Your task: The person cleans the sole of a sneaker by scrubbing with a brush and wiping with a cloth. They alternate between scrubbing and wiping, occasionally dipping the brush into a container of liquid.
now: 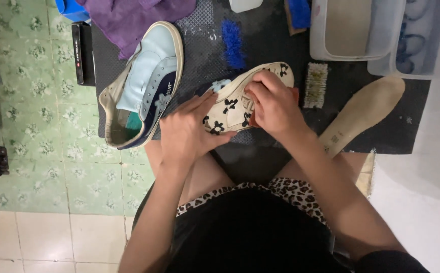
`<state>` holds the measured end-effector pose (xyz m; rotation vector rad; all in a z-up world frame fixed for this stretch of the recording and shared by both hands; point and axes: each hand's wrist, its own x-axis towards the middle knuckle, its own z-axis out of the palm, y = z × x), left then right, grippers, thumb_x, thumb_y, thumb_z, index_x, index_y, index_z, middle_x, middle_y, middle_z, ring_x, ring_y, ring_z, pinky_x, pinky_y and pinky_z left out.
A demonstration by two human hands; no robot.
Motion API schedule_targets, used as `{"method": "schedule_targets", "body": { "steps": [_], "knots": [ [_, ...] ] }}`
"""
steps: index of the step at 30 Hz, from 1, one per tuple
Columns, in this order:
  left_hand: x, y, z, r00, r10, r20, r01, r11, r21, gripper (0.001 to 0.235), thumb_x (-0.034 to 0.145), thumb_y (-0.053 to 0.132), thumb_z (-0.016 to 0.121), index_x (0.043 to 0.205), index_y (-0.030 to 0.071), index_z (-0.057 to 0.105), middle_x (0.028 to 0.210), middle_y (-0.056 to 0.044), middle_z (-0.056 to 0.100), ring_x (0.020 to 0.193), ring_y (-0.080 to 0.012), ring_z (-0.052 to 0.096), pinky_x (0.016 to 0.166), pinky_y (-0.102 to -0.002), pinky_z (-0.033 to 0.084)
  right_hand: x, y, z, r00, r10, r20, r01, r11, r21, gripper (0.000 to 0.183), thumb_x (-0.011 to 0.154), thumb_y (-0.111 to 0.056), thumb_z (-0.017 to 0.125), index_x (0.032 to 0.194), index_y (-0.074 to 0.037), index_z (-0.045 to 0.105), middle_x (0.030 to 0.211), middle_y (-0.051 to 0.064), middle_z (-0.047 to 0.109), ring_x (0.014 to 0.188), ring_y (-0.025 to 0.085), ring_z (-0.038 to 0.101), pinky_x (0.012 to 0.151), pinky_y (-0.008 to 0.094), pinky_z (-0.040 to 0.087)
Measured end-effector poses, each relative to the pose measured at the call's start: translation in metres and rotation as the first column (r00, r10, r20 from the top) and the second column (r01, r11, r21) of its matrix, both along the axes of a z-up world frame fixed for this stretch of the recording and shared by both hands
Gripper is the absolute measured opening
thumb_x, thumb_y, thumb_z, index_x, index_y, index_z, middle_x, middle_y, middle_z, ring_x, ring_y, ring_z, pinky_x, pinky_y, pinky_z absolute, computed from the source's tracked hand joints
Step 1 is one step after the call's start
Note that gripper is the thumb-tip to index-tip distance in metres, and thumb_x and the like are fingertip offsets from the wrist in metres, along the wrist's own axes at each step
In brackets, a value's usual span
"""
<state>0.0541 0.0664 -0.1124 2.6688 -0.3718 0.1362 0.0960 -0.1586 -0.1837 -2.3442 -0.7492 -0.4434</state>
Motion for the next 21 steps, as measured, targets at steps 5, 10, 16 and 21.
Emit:
{"method": "schedule_targets", "body": {
  "steps": [5,10,16,21],
  "knots": [
    [0.003,-0.001,0.005,1.000,-0.019,0.009,0.019,1.000,0.003,0.079,0.057,0.063,0.087,0.120,0.017,0.078,0.120,0.002,0.078,0.104,-0.0281,0.075,0.071,-0.039,0.064,0.001,-0.002,-0.007,1.000,-0.012,0.015,0.012,1.000,-0.006,0.007,0.104,-0.013,0.064,0.103,-0.005,0.064,0.103,0.008,0.055,0.093,0.030,0.062,0.084,0.036,0.050],
    [-0.001,-0.002,0.007,1.000,-0.028,-0.011,0.028,1.000,-0.007,0.076,0.059,0.062,0.088,0.120,0.017,0.078,0.119,0.000,0.077,0.103,-0.0300,0.075,0.071,-0.040,0.064,0.007,-0.006,-0.015,0.999,0.043,0.002,-0.043,0.999,0.034,0.008,0.102,-0.012,0.061,0.103,-0.007,0.067,0.102,0.005,0.054,0.090,0.031,0.063,0.082,0.040,0.053],
    [-0.002,-0.004,0.001,0.999,0.031,0.007,-0.031,0.999,-0.008,0.079,0.054,0.061,0.087,0.121,0.020,0.078,0.120,0.006,0.077,0.104,-0.0255,0.074,0.075,-0.037,0.063,-0.007,0.007,-0.003,0.994,-0.109,-0.002,0.108,0.991,-0.084,0.012,0.096,-0.010,0.064,0.108,-0.009,0.064,0.107,0.007,0.054,0.087,0.026,0.061,0.081,0.036,0.050],
    [-0.003,-0.004,0.006,0.998,0.043,-0.037,-0.044,0.999,-0.025,0.079,0.053,0.059,0.087,0.121,0.021,0.077,0.122,0.007,0.076,0.107,-0.0232,0.073,0.079,-0.039,0.062,-0.043,-0.009,0.017,0.983,0.044,-0.180,0.000,0.971,0.238,0.010,0.100,-0.020,0.067,0.099,-0.015,0.075,0.099,0.001,0.066,0.089,0.025,0.068,0.083,0.035,0.055]
  ]
}}
